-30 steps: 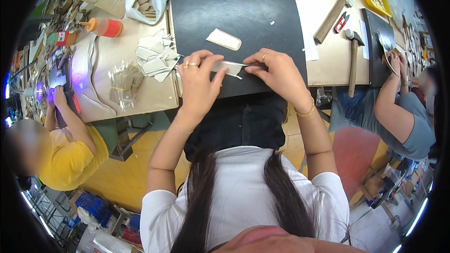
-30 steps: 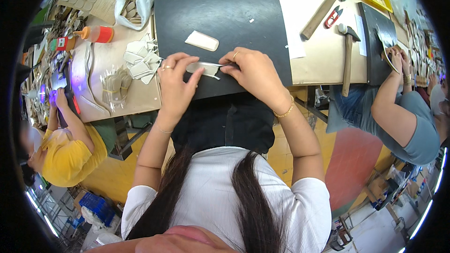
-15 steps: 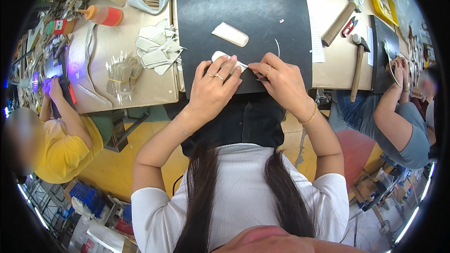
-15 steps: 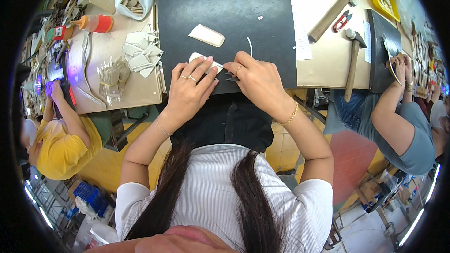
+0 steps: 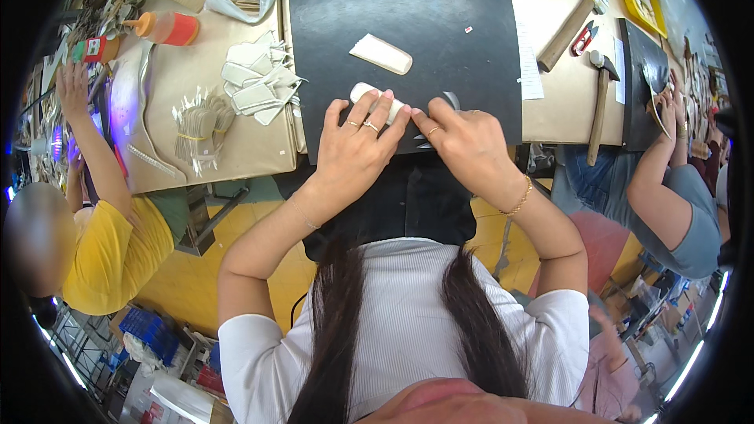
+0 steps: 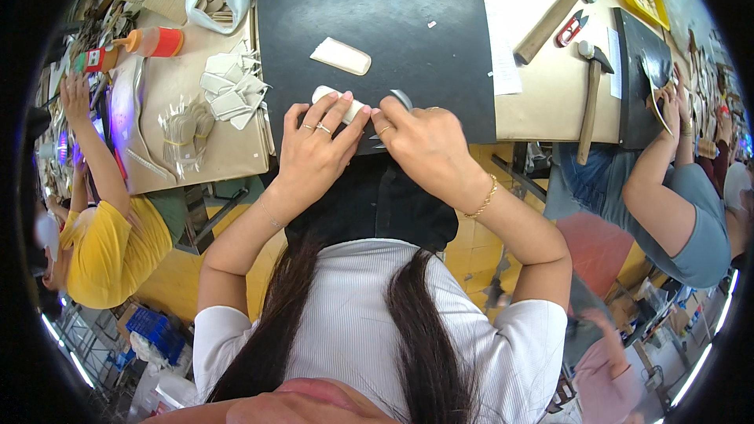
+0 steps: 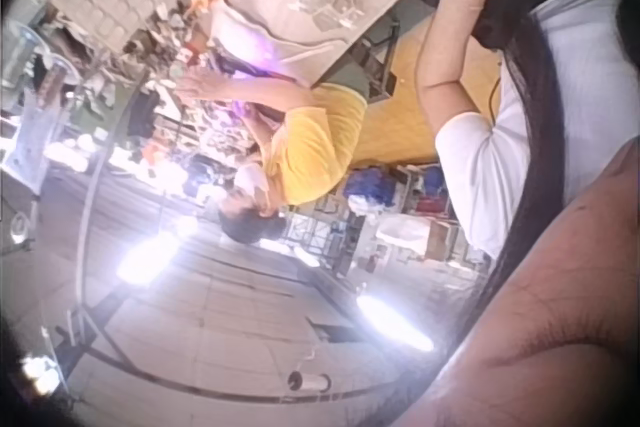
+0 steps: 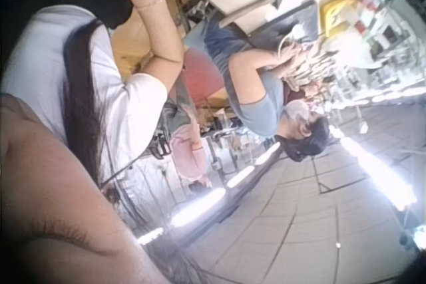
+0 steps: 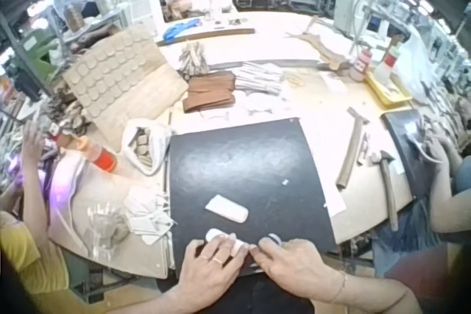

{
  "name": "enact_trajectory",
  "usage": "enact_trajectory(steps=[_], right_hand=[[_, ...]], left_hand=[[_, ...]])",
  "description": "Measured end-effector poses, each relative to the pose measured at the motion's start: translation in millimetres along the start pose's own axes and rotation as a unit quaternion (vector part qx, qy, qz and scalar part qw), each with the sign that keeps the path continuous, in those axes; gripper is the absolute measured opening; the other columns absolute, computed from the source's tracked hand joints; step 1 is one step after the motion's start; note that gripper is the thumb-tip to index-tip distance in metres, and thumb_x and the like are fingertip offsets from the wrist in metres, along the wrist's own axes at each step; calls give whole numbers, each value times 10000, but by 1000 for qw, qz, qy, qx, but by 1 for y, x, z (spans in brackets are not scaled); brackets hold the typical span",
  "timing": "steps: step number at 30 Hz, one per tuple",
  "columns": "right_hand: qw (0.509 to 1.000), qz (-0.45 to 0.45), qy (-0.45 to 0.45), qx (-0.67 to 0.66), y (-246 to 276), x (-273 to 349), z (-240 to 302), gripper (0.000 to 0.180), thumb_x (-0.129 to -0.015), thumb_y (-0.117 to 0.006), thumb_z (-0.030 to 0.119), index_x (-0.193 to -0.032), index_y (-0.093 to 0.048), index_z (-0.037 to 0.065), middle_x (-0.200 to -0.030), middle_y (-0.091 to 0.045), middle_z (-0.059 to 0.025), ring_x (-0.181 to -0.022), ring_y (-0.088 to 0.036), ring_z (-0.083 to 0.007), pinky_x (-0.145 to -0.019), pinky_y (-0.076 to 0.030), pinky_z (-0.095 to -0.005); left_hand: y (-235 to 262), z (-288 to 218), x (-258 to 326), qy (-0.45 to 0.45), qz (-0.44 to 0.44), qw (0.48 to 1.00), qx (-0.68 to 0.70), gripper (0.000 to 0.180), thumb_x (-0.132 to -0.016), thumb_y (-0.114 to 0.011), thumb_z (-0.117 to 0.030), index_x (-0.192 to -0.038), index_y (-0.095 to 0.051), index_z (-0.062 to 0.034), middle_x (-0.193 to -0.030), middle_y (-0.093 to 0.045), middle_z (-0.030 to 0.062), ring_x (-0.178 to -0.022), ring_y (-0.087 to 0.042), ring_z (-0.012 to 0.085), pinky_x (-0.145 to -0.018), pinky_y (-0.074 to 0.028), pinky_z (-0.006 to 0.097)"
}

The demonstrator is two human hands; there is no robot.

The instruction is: The person repeatedly picks up small white fabric pieces and sews them by hand using a needle and thread. They pull the thread through each piece, tie off the thread, and place the finished pieces on the table. The task continues throughout the clip with consistent hand motions.

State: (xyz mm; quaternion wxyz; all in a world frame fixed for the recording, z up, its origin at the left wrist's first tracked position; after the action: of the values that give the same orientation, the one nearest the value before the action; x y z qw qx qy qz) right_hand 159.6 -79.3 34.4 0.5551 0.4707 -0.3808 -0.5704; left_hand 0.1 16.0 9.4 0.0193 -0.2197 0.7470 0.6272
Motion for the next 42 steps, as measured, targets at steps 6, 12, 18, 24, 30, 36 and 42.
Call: enact_trajectory(steps=[6, 12, 18, 24, 30, 36, 42], right_hand=[[959, -120, -255, 9, 36, 23, -45, 464, -884, -795, 183, -1302, -607, 109, -1241, -609, -106, -906, -708, -327, -717, -587, -403], [923, -128, -291, -215, 23, 42, -21, 415, -915, -745, 53, -1295, -580, 21, -1151, -612, -152, -895, -616, -283, -809, -519, -358], [871, -21, -300, -389, -5, 22, 3, 364, -946, -756, 126, -1289, -701, 20, -989, -583, -53, -685, -592, -105, -554, -486, -251], [782, 6, -363, -507, -13, 5, 2, 351, -981, -729, 141, -1296, -689, -7, -977, -521, -11, -545, -546, -32, -406, -413, -201], [764, -15, -355, -539, -21, -7, -2, 309, -977, -719, 135, -1230, -689, -40, -963, -552, -41, -515, -566, -70, -420, -433, -233], [774, -20, -396, -494, -10, 7, -11, 353, -961, -735, 145, -1247, -658, -48, -955, -567, -60, -539, -587, -90, -450, -451, -244], [878, -46, -404, -252, 21, 16, -27, 425, -917, -804, 229, -1241, -662, -6, -779, -613, -88, -712, -645, -183, -715, -529, -323]], left_hand=[[6, 4, -6, 54, 50, 997, 37, 352, -891, -735, -160, -1237, -695, -105, -1074, -627, 68, -1032, -585, 251, -907, -393, 440], [2, 3, -8, 206, 20, 969, 134, 337, -856, -804, -148, -1171, -691, -109, -1068, -611, 53, -1026, -579, 259, -936, -360, 425], [-2, 0, -5, 243, 1, 951, 191, 303, -824, -833, -144, -1081, -680, -99, -1018, -648, 32, -1000, -595, 245, -914, -354, 411], [-3, 0, -3, 234, -15, 954, 188, 291, -821, -834, -138, -1064, -680, -98, -1005, -662, 26, -996, -605, 236, -910, -352, 405], [-5, 0, -1, 235, -18, 954, 188, 286, -822, -836, -144, -1057, -680, -100, -1000, -662, 23, -990, -610, 231, -912, -350, 402], [2, 1, -4, 236, -26, 942, 237, 249, -839, -820, -105, -1049, -694, -66, -970, -664, 50, -932, -640, 244, -875, -432, 393], [50, 42, 17, 299, -86, 899, 307, 219, -878, -785, -57, -1092, -751, -23, -1032, -711, 91, -907, -681, 210, -828, -533, 315]])
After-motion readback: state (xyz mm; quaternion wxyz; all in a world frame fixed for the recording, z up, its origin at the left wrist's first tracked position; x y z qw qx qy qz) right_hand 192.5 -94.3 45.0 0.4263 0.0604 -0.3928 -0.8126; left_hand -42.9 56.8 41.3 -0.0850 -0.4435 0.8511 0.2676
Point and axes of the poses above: each hand's wrist, its own x-axis away from the middle knuckle, its own y-axis out of the back of the hand, z = x × y, the point moved 3 cm from there along -x, towards the middle knuckle
